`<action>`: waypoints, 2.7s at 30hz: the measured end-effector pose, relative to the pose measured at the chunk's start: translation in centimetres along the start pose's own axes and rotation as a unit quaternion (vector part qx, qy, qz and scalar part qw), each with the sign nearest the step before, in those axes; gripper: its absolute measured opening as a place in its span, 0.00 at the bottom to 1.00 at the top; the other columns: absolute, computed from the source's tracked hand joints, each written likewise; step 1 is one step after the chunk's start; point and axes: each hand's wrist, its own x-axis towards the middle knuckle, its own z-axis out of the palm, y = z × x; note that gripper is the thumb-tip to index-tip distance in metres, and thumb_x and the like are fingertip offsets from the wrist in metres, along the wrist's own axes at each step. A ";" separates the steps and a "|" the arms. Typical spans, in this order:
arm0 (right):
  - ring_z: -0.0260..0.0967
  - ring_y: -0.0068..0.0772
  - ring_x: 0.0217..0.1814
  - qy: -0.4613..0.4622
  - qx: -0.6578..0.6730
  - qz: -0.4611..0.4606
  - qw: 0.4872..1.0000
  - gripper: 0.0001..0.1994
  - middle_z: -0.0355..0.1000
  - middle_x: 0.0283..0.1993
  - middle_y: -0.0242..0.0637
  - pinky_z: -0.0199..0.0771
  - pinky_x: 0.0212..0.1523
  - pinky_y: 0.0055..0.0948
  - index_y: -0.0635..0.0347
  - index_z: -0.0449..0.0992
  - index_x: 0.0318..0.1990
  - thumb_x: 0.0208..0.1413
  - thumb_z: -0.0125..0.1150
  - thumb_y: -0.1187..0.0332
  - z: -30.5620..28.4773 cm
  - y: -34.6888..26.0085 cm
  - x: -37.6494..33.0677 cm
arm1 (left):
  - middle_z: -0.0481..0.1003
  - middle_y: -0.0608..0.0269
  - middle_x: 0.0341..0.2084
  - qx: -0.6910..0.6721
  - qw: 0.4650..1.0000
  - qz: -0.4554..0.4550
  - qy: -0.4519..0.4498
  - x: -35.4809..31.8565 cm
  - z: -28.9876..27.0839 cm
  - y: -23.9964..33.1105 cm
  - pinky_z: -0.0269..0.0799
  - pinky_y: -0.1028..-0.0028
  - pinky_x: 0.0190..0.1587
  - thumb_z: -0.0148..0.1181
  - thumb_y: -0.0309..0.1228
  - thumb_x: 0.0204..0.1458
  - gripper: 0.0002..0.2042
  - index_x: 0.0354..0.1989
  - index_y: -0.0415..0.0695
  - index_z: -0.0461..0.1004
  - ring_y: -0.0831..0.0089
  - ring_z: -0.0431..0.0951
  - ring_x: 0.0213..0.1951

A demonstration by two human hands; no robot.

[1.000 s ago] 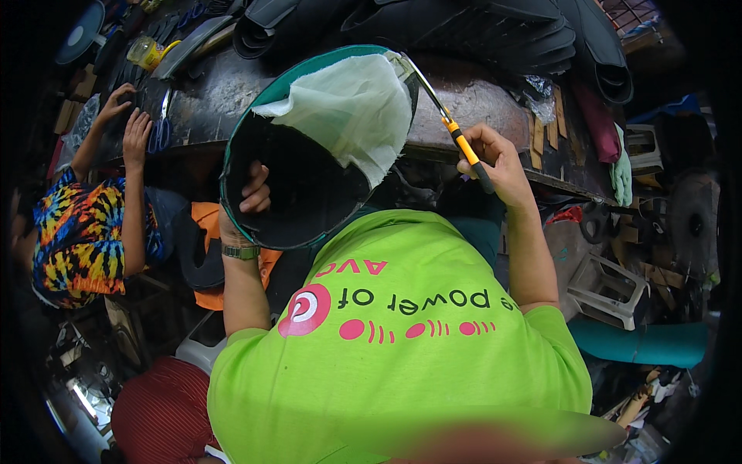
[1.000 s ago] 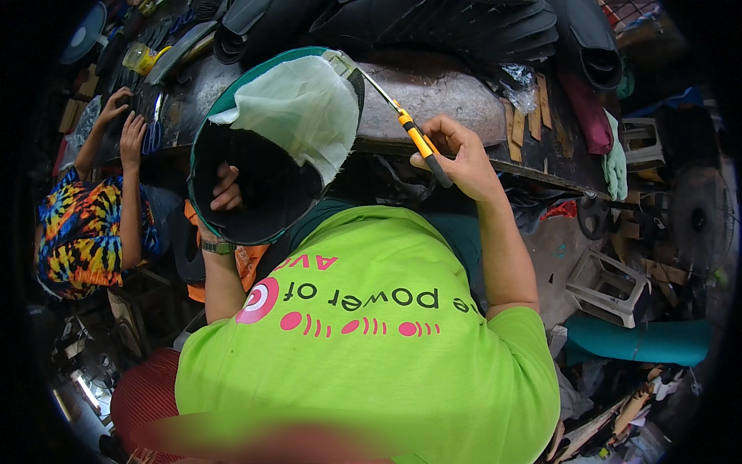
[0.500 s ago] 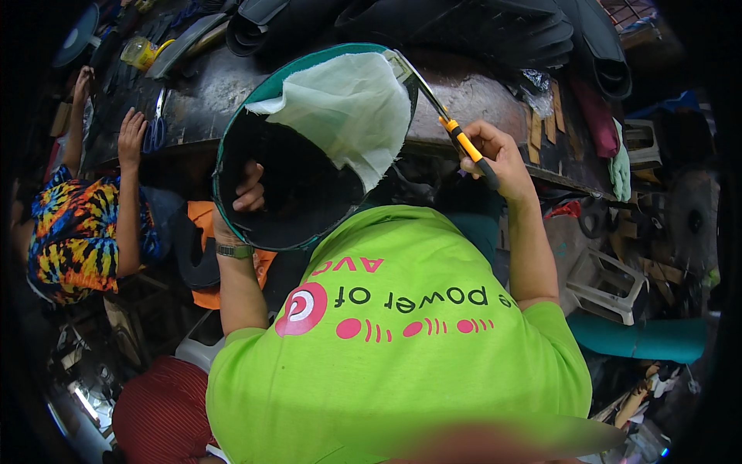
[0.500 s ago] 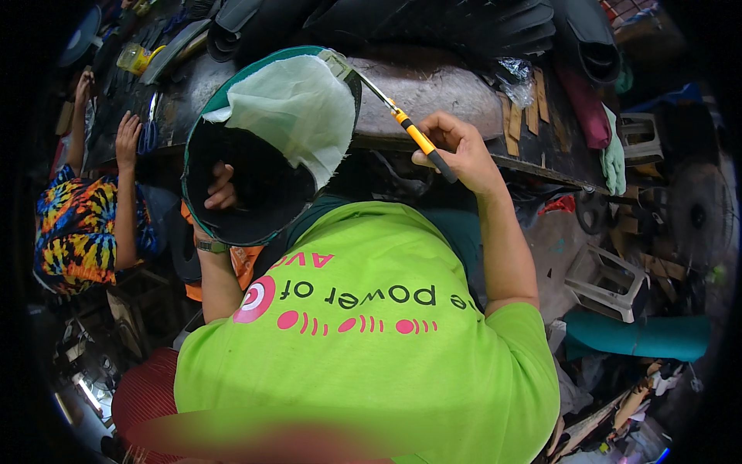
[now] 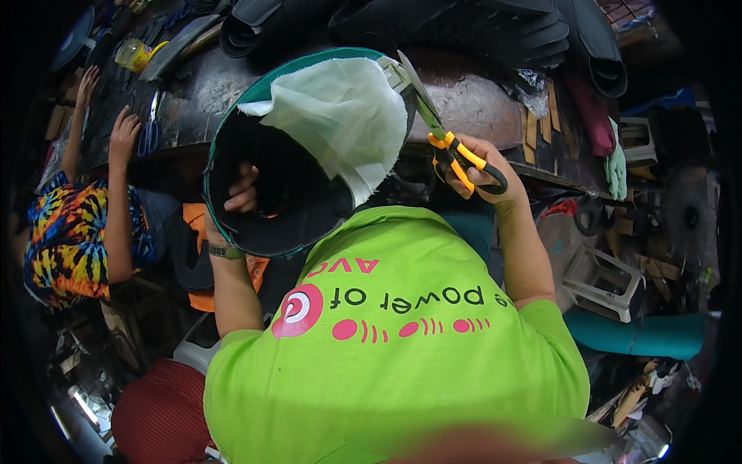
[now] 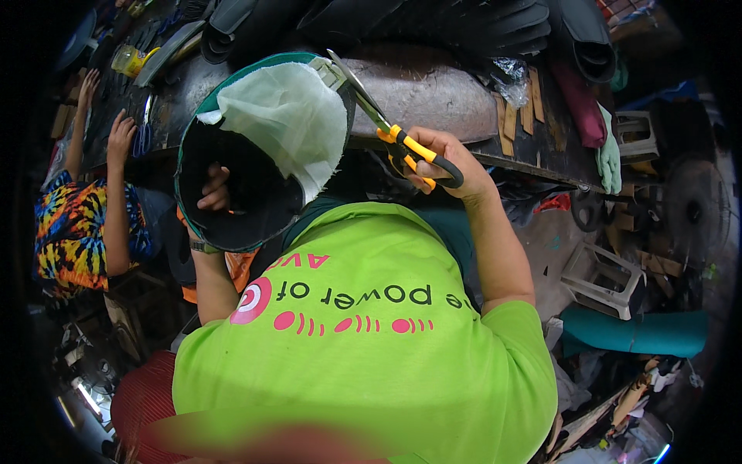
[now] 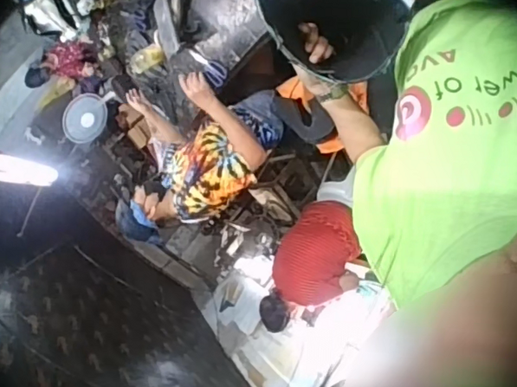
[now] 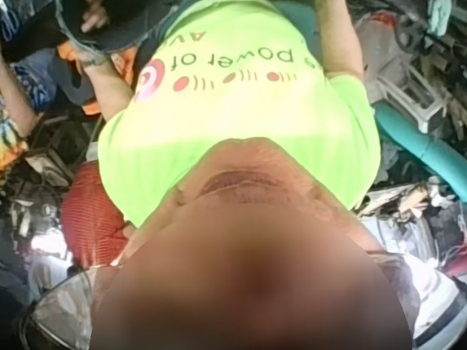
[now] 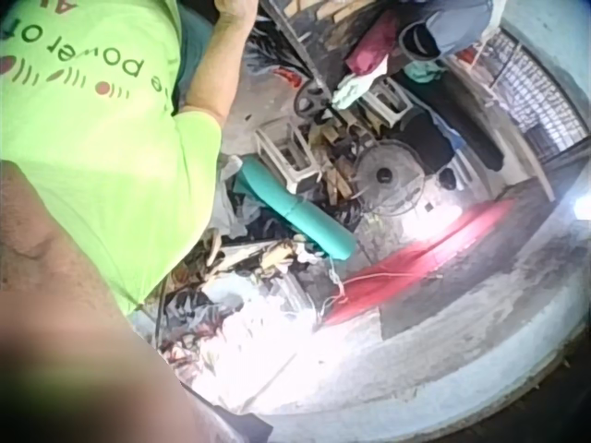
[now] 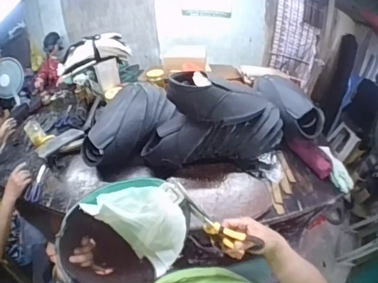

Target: The person repeatedly picks up black shoe uppers from a pile, uses shears to trim the edges, and places the trimmed pieces back on the pile. The person flips each shoe part to check the interior before trimming.

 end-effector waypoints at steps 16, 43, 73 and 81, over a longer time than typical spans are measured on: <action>0.65 0.15 0.25 0.046 -0.110 -0.004 0.993 0.17 0.69 0.30 0.26 0.64 0.26 0.14 0.60 0.73 0.40 0.46 0.75 0.66 -0.4 -1.0 0.4 | 0.60 0.71 0.28 0.048 0.998 0.000 0.027 -1.2 0.5 1.2 0.53 0.83 0.23 0.51 0.36 0.66 0.21 0.56 0.29 0.63 0.87 0.61 0.21; 0.65 0.10 0.31 0.205 -0.231 -0.130 0.942 0.06 0.70 0.29 0.24 0.64 0.32 0.14 0.64 0.72 0.37 0.53 0.63 0.78 -1.1 -0.6 0.9 | 0.77 0.57 0.41 0.396 0.874 0.281 0.037 0.8 8.8 1.4 0.75 0.75 0.38 0.56 0.29 0.63 0.17 0.56 0.31 0.70 0.73 0.78 0.37; 0.71 0.12 0.32 0.287 -0.194 -0.221 0.912 0.09 0.79 0.33 0.30 0.69 0.34 0.15 0.63 0.74 0.41 0.53 0.64 0.78 -3.0 2.8 3.5 | 0.78 0.67 0.27 0.585 0.622 0.465 -0.235 15.6 22.0 -5.3 0.63 0.77 0.29 0.65 0.36 0.55 0.09 0.37 0.45 0.78 0.78 0.73 0.26; 0.69 0.11 0.30 0.301 -0.229 -0.228 0.897 0.09 0.78 0.31 0.28 0.66 0.32 0.15 0.63 0.75 0.41 0.53 0.65 0.77 -3.1 2.8 3.9 | 0.76 0.78 0.16 0.379 0.770 0.230 -0.458 6.5 25.6 -2.2 0.53 0.87 0.23 0.72 0.51 0.48 0.16 0.32 0.53 0.77 0.90 0.66 0.13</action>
